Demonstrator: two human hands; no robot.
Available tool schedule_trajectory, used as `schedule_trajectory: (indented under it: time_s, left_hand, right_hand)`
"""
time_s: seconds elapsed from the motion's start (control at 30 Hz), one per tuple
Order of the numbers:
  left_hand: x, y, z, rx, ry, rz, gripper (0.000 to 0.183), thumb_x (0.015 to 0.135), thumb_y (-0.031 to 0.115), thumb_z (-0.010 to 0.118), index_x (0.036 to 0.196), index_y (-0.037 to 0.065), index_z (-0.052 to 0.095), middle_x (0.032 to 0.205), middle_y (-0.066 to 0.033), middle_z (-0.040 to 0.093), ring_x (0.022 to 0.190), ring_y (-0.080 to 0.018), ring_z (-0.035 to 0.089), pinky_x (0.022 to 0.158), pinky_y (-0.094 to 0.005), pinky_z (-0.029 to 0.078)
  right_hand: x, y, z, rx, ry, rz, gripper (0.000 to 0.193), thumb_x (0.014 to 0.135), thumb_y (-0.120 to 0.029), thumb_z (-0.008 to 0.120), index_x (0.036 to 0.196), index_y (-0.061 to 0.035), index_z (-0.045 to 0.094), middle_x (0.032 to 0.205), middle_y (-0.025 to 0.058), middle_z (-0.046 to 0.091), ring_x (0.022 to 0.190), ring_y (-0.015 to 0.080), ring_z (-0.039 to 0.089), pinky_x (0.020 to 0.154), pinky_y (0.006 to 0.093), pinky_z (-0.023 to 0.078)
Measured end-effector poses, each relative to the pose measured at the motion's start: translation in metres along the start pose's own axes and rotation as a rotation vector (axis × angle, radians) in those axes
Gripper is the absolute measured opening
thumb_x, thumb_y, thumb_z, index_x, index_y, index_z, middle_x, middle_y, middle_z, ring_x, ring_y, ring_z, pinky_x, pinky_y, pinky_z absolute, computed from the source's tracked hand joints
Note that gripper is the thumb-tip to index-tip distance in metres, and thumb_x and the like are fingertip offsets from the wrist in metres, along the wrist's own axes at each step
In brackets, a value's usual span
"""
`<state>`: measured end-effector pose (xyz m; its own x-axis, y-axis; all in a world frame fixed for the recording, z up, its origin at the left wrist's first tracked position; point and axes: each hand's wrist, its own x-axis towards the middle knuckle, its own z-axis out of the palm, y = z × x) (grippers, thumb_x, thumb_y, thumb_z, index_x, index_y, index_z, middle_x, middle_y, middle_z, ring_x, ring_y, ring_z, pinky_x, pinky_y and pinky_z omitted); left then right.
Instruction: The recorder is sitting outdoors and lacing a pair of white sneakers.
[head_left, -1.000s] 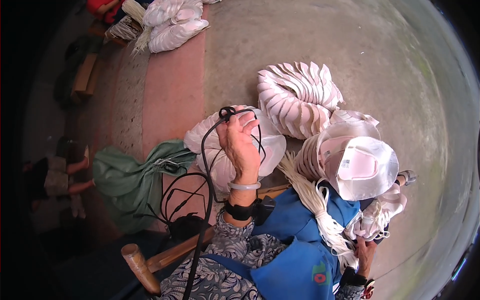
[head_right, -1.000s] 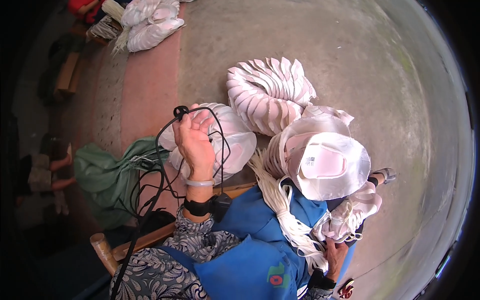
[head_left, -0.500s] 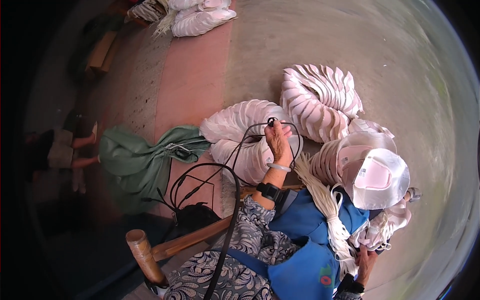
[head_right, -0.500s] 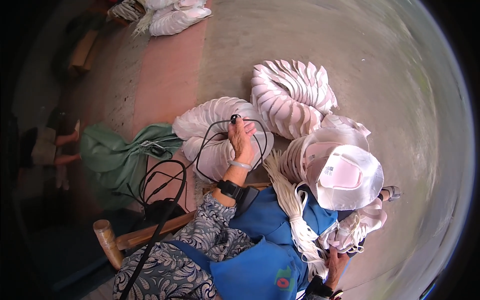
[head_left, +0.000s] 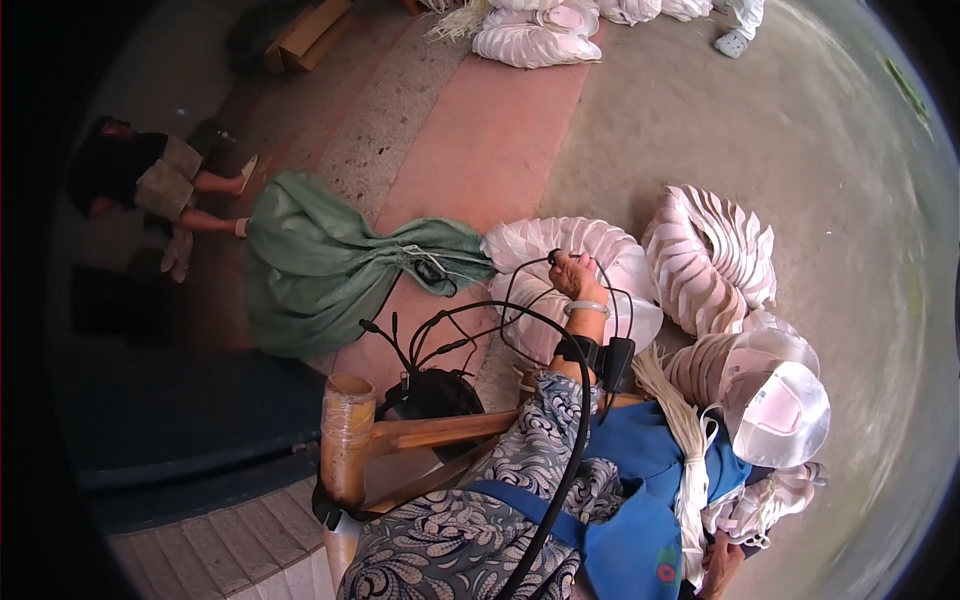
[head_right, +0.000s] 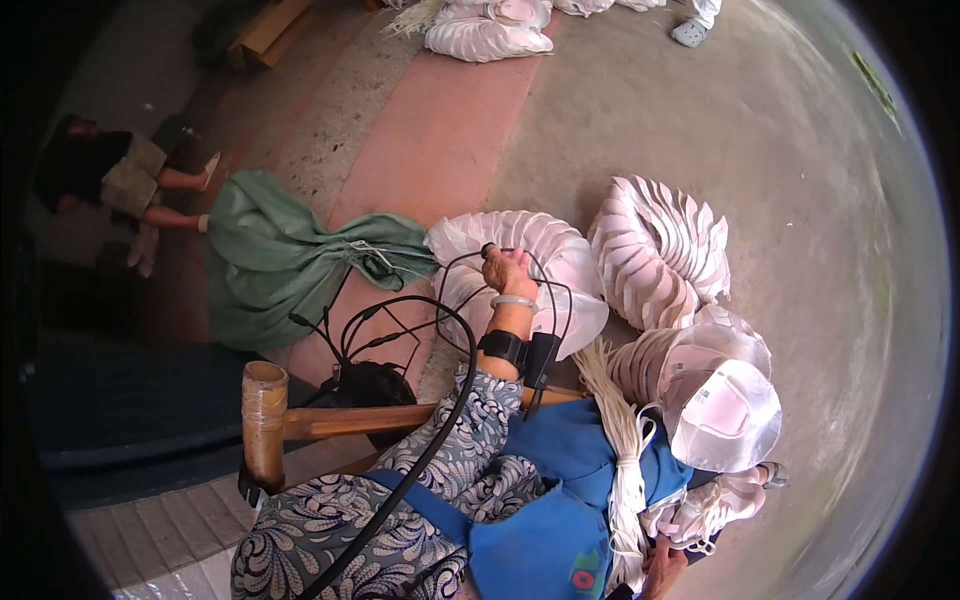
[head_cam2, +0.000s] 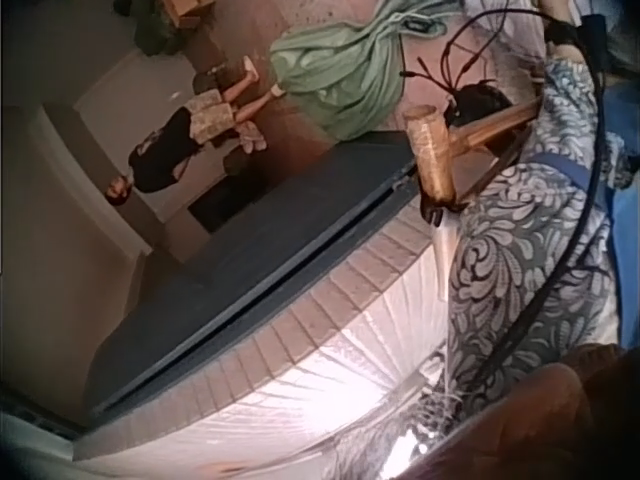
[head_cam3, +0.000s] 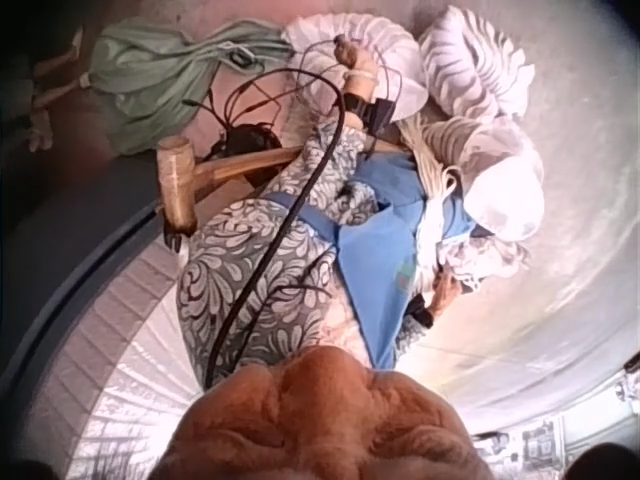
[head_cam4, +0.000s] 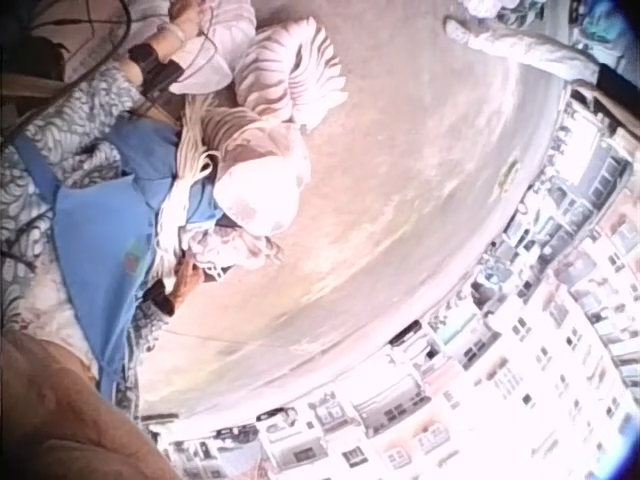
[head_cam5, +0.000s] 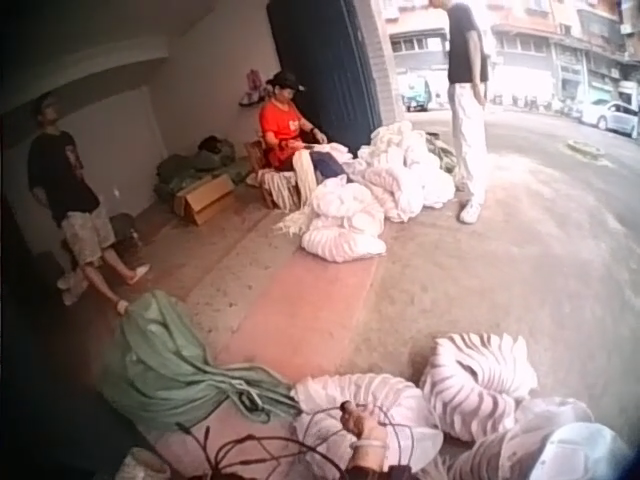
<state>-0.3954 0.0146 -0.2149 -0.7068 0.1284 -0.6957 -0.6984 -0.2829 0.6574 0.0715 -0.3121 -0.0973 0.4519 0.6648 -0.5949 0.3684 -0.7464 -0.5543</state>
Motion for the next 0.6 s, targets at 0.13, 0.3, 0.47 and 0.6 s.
schedule_trajectory:
  time_s: [0.13, 0.3, 0.47, 0.6]
  left_hand:
    - [0.006, 0.004, -0.032, -0.018, 0.087, 0.001, 0.039, 0.092, 0.034, 0.055, 0.103, -0.003, 0.052, 0.102, -0.0141, 0.058, 0.091, -0.0263, 0.062, 0.082, -0.0368, 0.053]
    - [-0.004, -0.018, -0.061, -0.056, 0.103, -0.049, 0.038, 0.092, 0.031, 0.056, 0.115, 0.001, 0.049, 0.111, -0.0153, 0.059, 0.088, -0.025, 0.062, 0.078, -0.0379, 0.054]
    - [-0.016, -0.046, -0.055, 0.052, -0.039, -0.126, 0.027, 0.091, 0.027, 0.052, 0.107, 0.005, 0.052, 0.099, -0.0107, 0.062, 0.077, -0.0202, 0.061, 0.064, -0.0309, 0.051]
    - [-0.037, -0.071, -0.055, 0.166, -0.196, -0.279, 0.021, 0.088, 0.031, 0.056, 0.095, 0.011, 0.057, 0.081, -0.0034, 0.062, 0.066, -0.0147, 0.059, 0.062, -0.0285, 0.05]
  right_hand:
    - [0.0, 0.0, 0.008, 0.188, 0.052, 0.029, 0.038, 0.083, -0.03, 0.069, 0.069, 0.0037, 0.06, 0.048, 0.0047, 0.051, 0.036, 0.0105, 0.043, 0.034, 0.0255, 0.03]
    - [-0.006, 0.0, 0.005, 0.008, 0.065, -0.02, 0.04, 0.087, -0.037, 0.069, 0.07, -0.0017, 0.061, 0.059, 0.001, 0.053, 0.049, 0.0073, 0.042, 0.044, 0.023, 0.031]
    - [0.0, 0.007, 0.0, 0.01, 0.039, 0.019, 0.037, 0.087, -0.036, 0.069, 0.072, -0.0031, 0.06, 0.06, 0.0004, 0.053, 0.05, 0.0072, 0.042, 0.045, 0.0225, 0.032]
    - [0.008, 0.016, -0.007, 0.001, 0.015, 0.042, 0.034, 0.09, -0.034, 0.065, 0.073, -0.0052, 0.06, 0.06, -0.0008, 0.052, 0.05, 0.007, 0.041, 0.045, 0.0222, 0.031]
